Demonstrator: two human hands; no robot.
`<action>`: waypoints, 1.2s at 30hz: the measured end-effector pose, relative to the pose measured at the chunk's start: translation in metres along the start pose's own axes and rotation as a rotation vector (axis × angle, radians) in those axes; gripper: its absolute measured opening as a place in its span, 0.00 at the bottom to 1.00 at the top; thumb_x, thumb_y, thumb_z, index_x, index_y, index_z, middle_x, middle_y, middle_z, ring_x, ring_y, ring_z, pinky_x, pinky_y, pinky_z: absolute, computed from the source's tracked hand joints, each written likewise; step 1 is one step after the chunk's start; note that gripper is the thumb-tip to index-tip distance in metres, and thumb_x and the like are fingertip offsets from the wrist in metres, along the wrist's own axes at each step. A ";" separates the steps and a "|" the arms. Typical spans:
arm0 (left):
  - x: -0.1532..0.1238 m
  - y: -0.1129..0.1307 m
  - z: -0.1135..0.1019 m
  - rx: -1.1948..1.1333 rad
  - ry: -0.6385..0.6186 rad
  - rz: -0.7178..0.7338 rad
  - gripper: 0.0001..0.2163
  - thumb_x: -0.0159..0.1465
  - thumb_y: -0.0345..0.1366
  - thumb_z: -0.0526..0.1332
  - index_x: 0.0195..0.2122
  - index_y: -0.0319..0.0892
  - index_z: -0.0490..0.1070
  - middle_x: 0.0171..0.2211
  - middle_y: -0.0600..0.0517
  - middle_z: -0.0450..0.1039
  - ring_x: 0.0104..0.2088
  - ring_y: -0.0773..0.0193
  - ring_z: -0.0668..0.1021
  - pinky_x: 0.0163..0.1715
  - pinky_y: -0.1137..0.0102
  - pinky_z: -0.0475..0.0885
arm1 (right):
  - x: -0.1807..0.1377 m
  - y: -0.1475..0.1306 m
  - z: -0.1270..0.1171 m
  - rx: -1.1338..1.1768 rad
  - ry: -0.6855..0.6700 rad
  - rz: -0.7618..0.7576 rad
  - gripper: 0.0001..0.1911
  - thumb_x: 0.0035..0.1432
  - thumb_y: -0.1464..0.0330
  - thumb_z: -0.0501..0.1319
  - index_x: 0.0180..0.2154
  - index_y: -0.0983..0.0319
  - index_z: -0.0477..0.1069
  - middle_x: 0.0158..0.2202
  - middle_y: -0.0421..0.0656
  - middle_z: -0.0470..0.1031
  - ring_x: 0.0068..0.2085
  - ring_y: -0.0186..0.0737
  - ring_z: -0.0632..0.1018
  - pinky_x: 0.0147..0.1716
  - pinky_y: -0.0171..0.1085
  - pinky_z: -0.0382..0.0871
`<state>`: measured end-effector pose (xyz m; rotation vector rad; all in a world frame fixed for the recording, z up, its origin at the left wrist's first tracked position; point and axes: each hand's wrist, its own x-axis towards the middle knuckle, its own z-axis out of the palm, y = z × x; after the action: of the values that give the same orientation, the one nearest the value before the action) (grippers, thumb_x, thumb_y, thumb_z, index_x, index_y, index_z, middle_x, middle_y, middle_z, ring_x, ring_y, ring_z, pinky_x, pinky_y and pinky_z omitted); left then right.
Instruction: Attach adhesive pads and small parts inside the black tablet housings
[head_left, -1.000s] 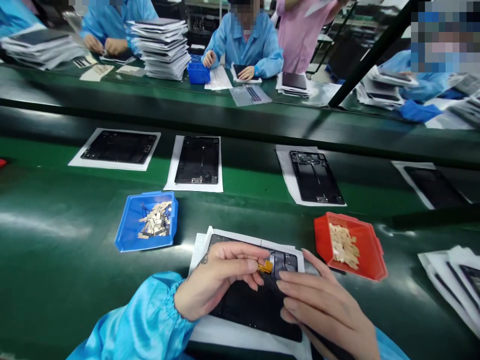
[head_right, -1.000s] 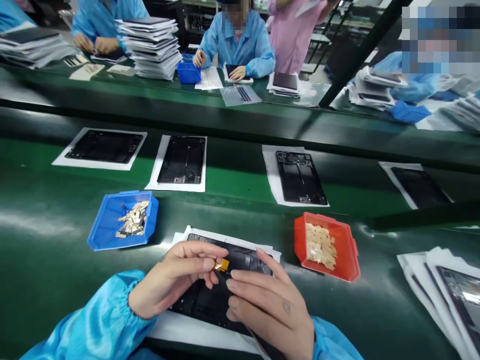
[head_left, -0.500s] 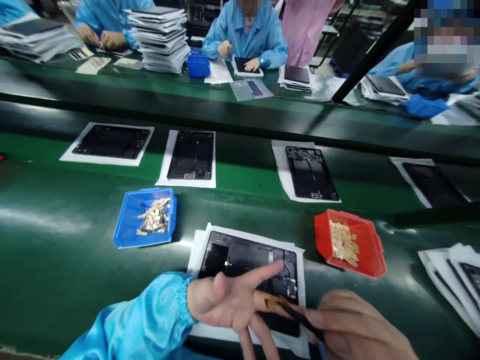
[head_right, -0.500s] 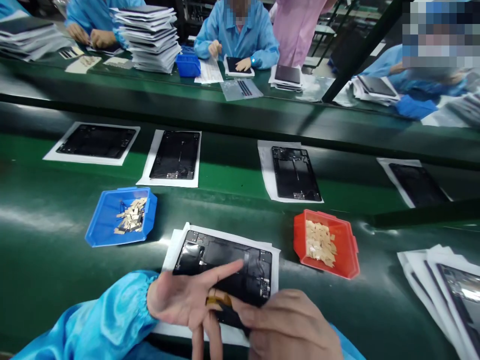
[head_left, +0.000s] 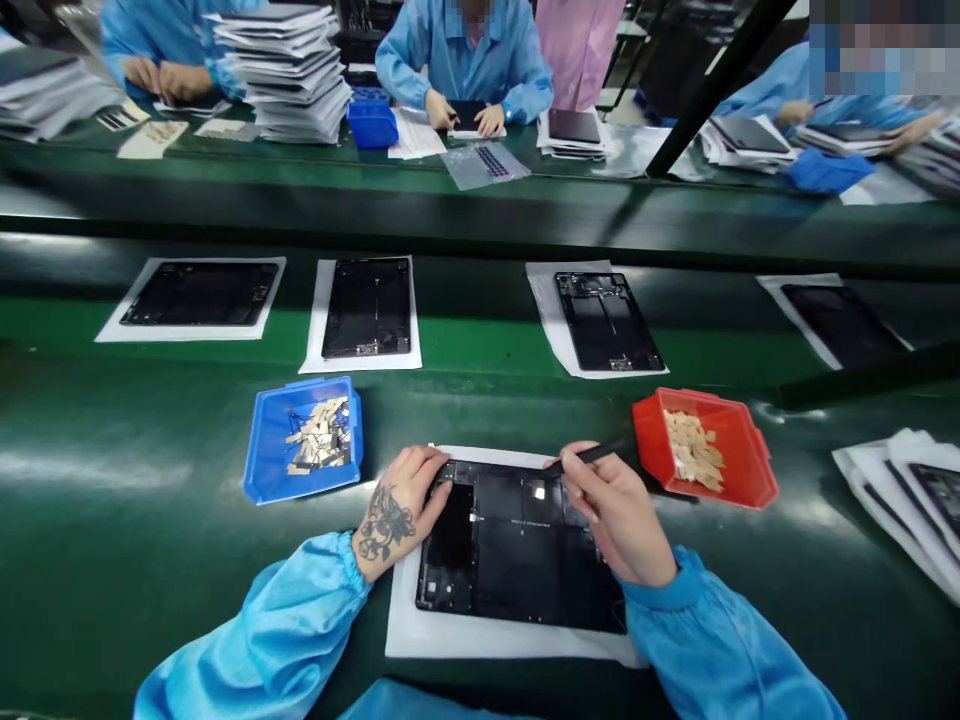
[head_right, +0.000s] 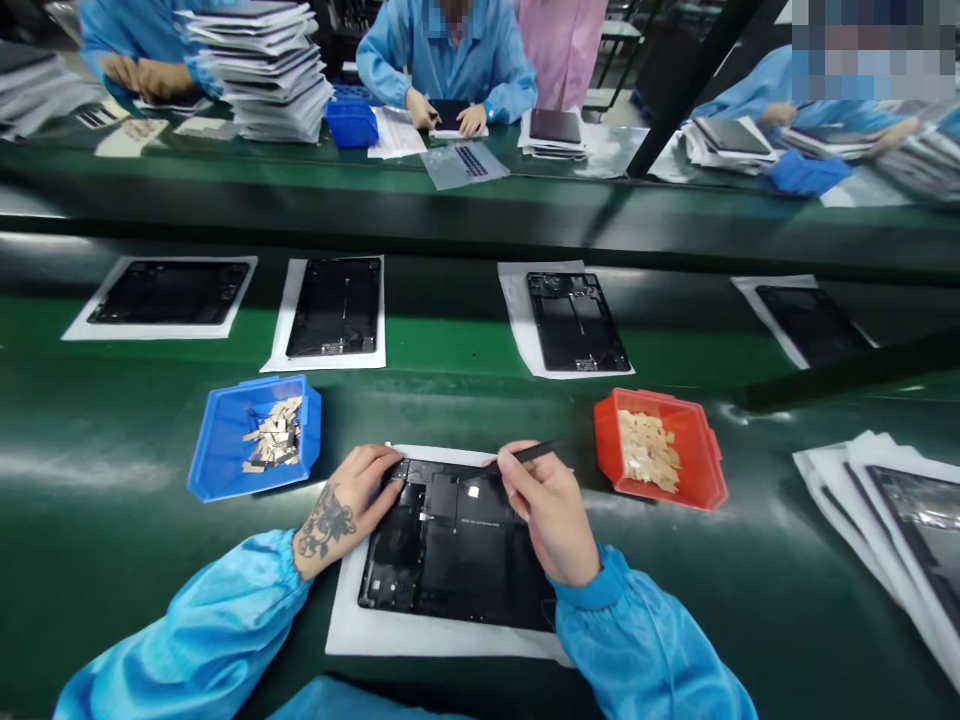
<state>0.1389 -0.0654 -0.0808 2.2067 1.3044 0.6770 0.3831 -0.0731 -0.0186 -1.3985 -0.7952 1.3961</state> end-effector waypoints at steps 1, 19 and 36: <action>-0.002 0.001 -0.001 0.003 -0.002 -0.003 0.12 0.65 0.33 0.53 0.48 0.40 0.68 0.43 0.45 0.69 0.44 0.57 0.71 0.46 0.60 0.69 | 0.000 -0.001 0.003 0.005 -0.001 0.016 0.15 0.52 0.59 0.66 0.33 0.63 0.68 0.19 0.34 0.63 0.18 0.26 0.56 0.15 0.28 0.45; -0.010 -0.002 0.002 -0.080 -0.071 0.036 0.16 0.62 0.27 0.54 0.44 0.52 0.75 0.48 0.48 0.64 0.51 0.56 0.67 0.57 0.49 0.58 | 0.025 0.057 0.038 -0.075 -0.019 0.063 0.16 0.52 0.58 0.65 0.36 0.62 0.68 0.18 0.33 0.63 0.17 0.26 0.61 0.13 0.27 0.52; -0.016 -0.003 0.018 0.176 0.194 0.292 0.10 0.61 0.26 0.60 0.43 0.43 0.74 0.29 0.51 0.69 0.33 0.64 0.68 0.36 0.66 0.66 | 0.023 0.057 0.047 -0.306 -0.037 0.001 0.12 0.55 0.60 0.61 0.36 0.62 0.68 0.21 0.36 0.66 0.17 0.28 0.64 0.14 0.29 0.56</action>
<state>0.1414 -0.0813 -0.0994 2.5595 1.1807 0.9363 0.3299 -0.0614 -0.0731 -1.6070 -1.0667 1.3443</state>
